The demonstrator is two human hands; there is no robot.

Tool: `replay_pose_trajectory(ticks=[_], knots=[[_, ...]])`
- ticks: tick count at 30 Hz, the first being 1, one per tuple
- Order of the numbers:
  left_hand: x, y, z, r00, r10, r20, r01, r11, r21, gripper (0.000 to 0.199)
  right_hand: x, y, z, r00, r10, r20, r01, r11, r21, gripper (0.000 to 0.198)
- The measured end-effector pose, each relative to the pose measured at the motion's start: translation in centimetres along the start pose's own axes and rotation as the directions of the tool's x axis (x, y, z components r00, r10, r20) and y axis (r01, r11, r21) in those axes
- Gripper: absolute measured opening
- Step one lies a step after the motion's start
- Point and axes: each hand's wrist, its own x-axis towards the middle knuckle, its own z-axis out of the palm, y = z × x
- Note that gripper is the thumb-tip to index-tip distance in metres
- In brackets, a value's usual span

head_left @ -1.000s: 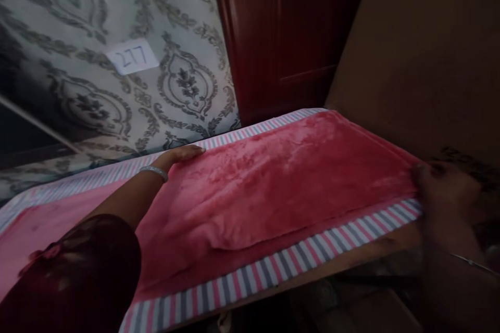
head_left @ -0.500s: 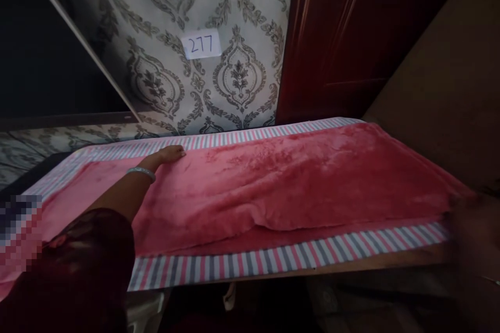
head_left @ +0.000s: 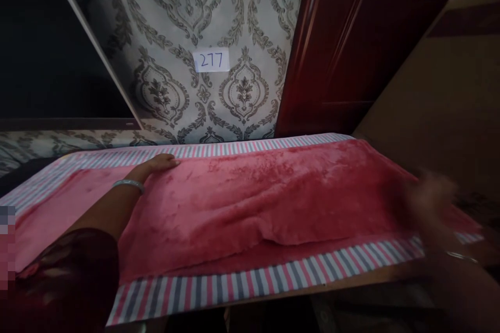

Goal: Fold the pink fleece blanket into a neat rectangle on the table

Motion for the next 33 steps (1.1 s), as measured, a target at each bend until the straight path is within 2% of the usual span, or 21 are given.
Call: replay_pose_trajectory(ticks=[1,2,3,4,5,7,9,12,14,15,17,19,24,27,29,31,33], knots=[[0.1,-0.2,-0.1,1.0,0.013,0.017,-0.012,1.0,-0.028,0.042,0.4,-2.8,0.7,0.998,-0.033,0.047,0.028,0.994,0.102,0.041],[0.3,-0.5,-0.2,0.999,0.021,0.032,-0.019,0.999,-0.046,0.042,0.9,-5.8,1.6,0.977,-0.164,0.133,0.131,0.965,0.226,0.042],[0.4,-0.8,-0.3,0.999,0.023,0.042,-0.021,0.999,-0.046,0.042,1.3,-8.8,2.6,0.956,-0.242,0.164,0.191,0.942,0.275,0.041],[0.5,-1.1,-0.2,0.999,0.027,0.045,-0.025,0.999,-0.034,0.04,1.8,-11.7,3.8,0.93,-0.317,0.186,0.247,0.915,0.32,0.04],[0.6,-1.4,-0.2,0.998,0.03,0.053,-0.03,0.999,-0.011,0.04,2.2,-14.4,5.0,0.883,-0.412,0.227,0.306,0.87,0.386,0.041],[0.4,-2.0,0.3,0.997,0.038,0.073,-0.04,0.998,0.039,0.039,2.9,-19.1,7.5,0.828,-0.505,0.242,0.369,0.817,0.443,0.041],[0.0,-2.3,0.9,0.997,0.038,0.059,-0.042,0.997,0.064,0.038,3.4,-22.4,9.6,0.784,-0.563,0.261,0.403,0.783,0.474,0.043],[-0.4,-2.6,1.6,0.999,0.044,-0.026,-0.042,0.997,0.067,0.035,4.2,-25.2,11.7,0.69,-0.614,0.383,0.45,0.779,0.437,0.042],[-0.3,-2.9,1.7,0.996,0.041,-0.08,-0.035,0.997,0.07,0.034,4.7,-25.8,12.4,0.628,-0.617,0.474,0.49,0.787,0.375,0.03],[-0.2,-3.0,1.6,0.993,0.035,-0.111,-0.027,0.997,0.071,0.033,5.0,-25.9,12.7,0.627,-0.609,0.485,0.5,0.793,0.348,0.022],[0.3,-3.2,1.6,0.984,0.02,-0.177,-0.007,0.997,0.071,0.033,5.1,-26.0,13.0,0.681,-0.588,0.436,0.498,0.809,0.313,0.015],[0.8,-3.1,1.7,0.982,0.018,-0.189,-0.004,0.997,0.076,0.031,4.8,-26.0,13.2,0.738,-0.564,0.37,0.483,0.825,0.293,0.016],[0.9,-2.4,2.6,0.995,0.007,-0.098,0.002,0.996,0.089,0.031,3.0,-25.4,12.8,0.762,-0.548,0.346,0.448,0.831,0.328,0.029],[0.2,-2.4,2.1,0.99,-0.033,-0.135,0.052,0.989,0.141,0.034,1.7,-23.3,10.7,0.809,-0.551,0.203,0.418,0.783,0.46,0.045],[-0.7,-2.0,1.4,0.982,-0.023,-0.19,0.06,0.98,0.191,0.038,0.3,-20.8,8.3,0.837,-0.513,0.191,0.368,0.785,0.498,0.044],[-2.4,-0.4,1.0,0.972,0.073,-0.225,-0.029,0.981,0.19,0.039,-1.6,-17.8,5.4,0.86,-0.454,0.232,0.302,0.82,0.487,0.037],[-5.4,2.4,1.0,0.947,0.242,-0.212,-0.222,0.968,0.117,0.036,-4.1,-14.5,2.3,0.877,-0.404,0.26,0.255,0.85,0.461,0.03]])
